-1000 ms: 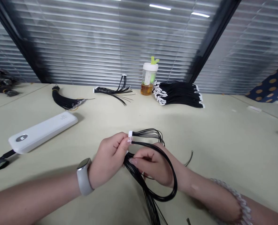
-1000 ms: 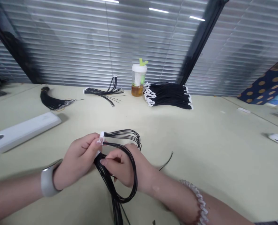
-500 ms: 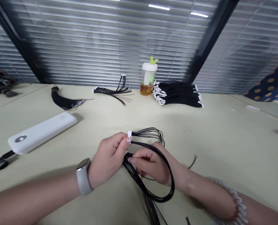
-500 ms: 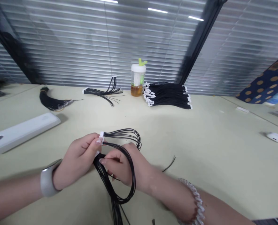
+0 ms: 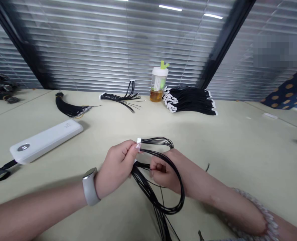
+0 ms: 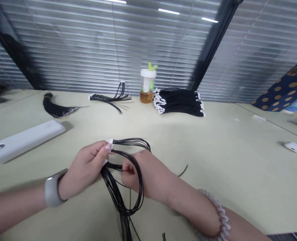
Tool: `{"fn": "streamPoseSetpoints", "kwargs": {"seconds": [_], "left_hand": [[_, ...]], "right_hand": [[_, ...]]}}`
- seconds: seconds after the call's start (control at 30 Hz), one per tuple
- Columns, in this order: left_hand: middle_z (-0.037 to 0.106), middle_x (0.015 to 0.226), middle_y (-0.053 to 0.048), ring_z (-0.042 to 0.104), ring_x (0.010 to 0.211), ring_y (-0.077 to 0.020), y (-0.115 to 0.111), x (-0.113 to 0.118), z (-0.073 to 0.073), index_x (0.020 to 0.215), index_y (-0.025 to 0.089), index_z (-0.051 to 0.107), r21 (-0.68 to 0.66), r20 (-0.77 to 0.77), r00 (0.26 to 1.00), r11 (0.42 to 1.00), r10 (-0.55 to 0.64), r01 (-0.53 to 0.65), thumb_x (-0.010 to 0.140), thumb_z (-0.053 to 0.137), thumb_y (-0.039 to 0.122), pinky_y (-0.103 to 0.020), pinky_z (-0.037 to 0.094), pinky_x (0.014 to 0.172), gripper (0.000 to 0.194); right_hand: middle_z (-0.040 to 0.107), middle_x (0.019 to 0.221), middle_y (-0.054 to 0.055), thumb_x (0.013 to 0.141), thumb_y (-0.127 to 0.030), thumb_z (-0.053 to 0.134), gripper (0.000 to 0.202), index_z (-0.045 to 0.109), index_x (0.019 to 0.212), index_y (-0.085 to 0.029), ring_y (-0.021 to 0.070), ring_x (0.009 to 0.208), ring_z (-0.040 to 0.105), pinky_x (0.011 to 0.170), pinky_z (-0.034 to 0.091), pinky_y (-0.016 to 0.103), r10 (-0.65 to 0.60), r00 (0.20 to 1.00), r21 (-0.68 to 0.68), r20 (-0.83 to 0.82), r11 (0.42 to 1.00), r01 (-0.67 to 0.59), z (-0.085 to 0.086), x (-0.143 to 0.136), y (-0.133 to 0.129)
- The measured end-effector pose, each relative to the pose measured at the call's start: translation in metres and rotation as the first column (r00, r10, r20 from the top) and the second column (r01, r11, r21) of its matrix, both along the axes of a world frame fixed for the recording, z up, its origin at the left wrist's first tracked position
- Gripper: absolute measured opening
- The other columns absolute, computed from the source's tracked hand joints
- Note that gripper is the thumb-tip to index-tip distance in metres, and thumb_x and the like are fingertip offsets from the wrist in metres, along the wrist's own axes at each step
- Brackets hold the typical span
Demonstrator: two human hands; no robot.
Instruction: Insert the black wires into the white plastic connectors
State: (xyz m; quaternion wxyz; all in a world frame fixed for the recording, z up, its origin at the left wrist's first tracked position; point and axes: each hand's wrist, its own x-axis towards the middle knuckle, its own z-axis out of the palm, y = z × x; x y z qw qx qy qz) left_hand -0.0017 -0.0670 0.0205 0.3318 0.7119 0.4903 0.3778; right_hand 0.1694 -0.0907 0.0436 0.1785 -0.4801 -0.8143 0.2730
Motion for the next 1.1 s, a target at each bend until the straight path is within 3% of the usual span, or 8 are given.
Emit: {"fn": "streamPoseSetpoints", "kwargs": {"seconds": [0.13,0.3,0.43,0.5,0.63,0.77,0.93,1.1], "left_hand": [[0.034,0.041,0.007,0.035,0.033,-0.0065,0.002,0.002,0.001,0.07,0.016,0.052,-0.231,0.094,0.994,0.972,0.057,-0.034,0.084,0.038,0.05,-0.018,0.028,0.035,0.039],[0.03,0.035,0.008,0.033,0.03,-0.0065,0.008,0.002,0.002,0.072,0.016,0.054,-0.352,0.157,0.975,0.931,0.156,-0.092,0.081,0.042,0.056,-0.017,0.027,0.031,0.043],[0.032,0.034,0.008,0.033,0.029,-0.0064,0.01,0.001,0.002,0.072,0.016,0.056,-0.366,0.167,0.972,0.926,0.162,-0.091,0.08,0.042,0.057,-0.016,0.027,0.03,0.044],[0.032,0.034,0.008,0.034,0.029,-0.006,0.01,0.001,0.002,0.073,0.016,0.056,-0.365,0.165,0.973,0.926,0.164,-0.094,0.08,0.043,0.058,-0.015,0.028,0.031,0.045],[0.033,0.035,0.008,0.035,0.03,-0.0055,0.01,0.001,0.002,0.072,0.015,0.057,-0.353,0.158,0.975,0.931,0.157,-0.093,0.08,0.043,0.057,-0.015,0.029,0.032,0.045],[0.036,0.037,0.007,0.035,0.031,-0.0056,0.011,-0.001,-0.003,0.073,0.015,0.055,-0.349,0.194,0.973,0.936,0.122,-0.048,0.081,0.042,0.057,-0.015,0.029,0.032,0.045],[0.036,0.038,0.008,0.033,0.031,-0.0049,0.011,-0.003,-0.008,0.071,0.016,0.052,-0.346,0.239,0.969,0.938,0.07,0.018,0.081,0.041,0.058,-0.015,0.028,0.031,0.044],[0.036,0.041,0.008,0.032,0.031,-0.0038,0.009,-0.003,-0.007,0.069,0.016,0.049,-0.349,0.292,0.956,0.93,-0.012,0.118,0.081,0.042,0.057,-0.014,0.028,0.031,0.044]], "right_hand": [[0.052,0.055,-0.002,0.066,-0.01,0.048,0.015,0.05,0.053,-0.017,0.008,0.05,0.041,0.048,0.031,0.022,-0.04,0.987,0.109,0.158,0.994,0.023,0.019,0.02,0.001],[0.051,0.048,-0.001,0.07,-0.021,0.055,0.015,0.059,0.056,-0.022,0.011,0.045,0.04,0.044,0.026,0.025,-0.431,0.818,0.415,0.382,0.87,0.265,0.038,0.048,0.004],[0.057,0.052,-0.002,0.073,-0.022,0.058,0.01,0.067,0.074,-0.024,0.0119,0.046,0.047,0.05,0.036,0.028,-0.639,0.761,0.624,0.109,0.64,0.448,0.044,0.066,0.011],[0.066,0.071,0.001,0.075,-0.021,0.059,0.014,0.068,0.085,-0.022,0.0144,0.063,0.059,0.06,0.045,0.03,-0.584,0.788,0.611,-0.195,0.557,0.563,0.044,0.066,0.014],[0.065,0.1,0.002,0.08,-0.024,0.059,0.014,0.066,0.092,-0.024,0.0158,0.089,0.063,0.075,0.053,0.033,-0.221,0.611,0.251,-0.76,0.768,0.589,0.034,0.051,0.015],[0.062,0.07,-0.004,0.083,-0.022,0.055,0.026,0.056,0.109,-0.025,0.0099,0.064,0.063,0.066,0.054,0.028,-0.199,0.643,0.015,-0.739,0.95,0.311,0.015,0.028,0.013],[0.062,0.07,-0.002,0.082,-0.021,0.053,0.008,0.061,0.084,-0.019,0.0092,0.065,0.058,0.062,0.047,0.023,-0.229,0.87,0.019,-0.436,0.965,0.263,-0.005,0.012,0.015],[0.063,0.068,-0.002,0.079,-0.025,0.06,0.01,0.063,0.074,-0.018,0.0091,0.061,0.054,0.057,0.042,0.022,-0.229,0.912,0.125,-0.34,0.95,0.285,-0.011,0.008,0.019]]}}
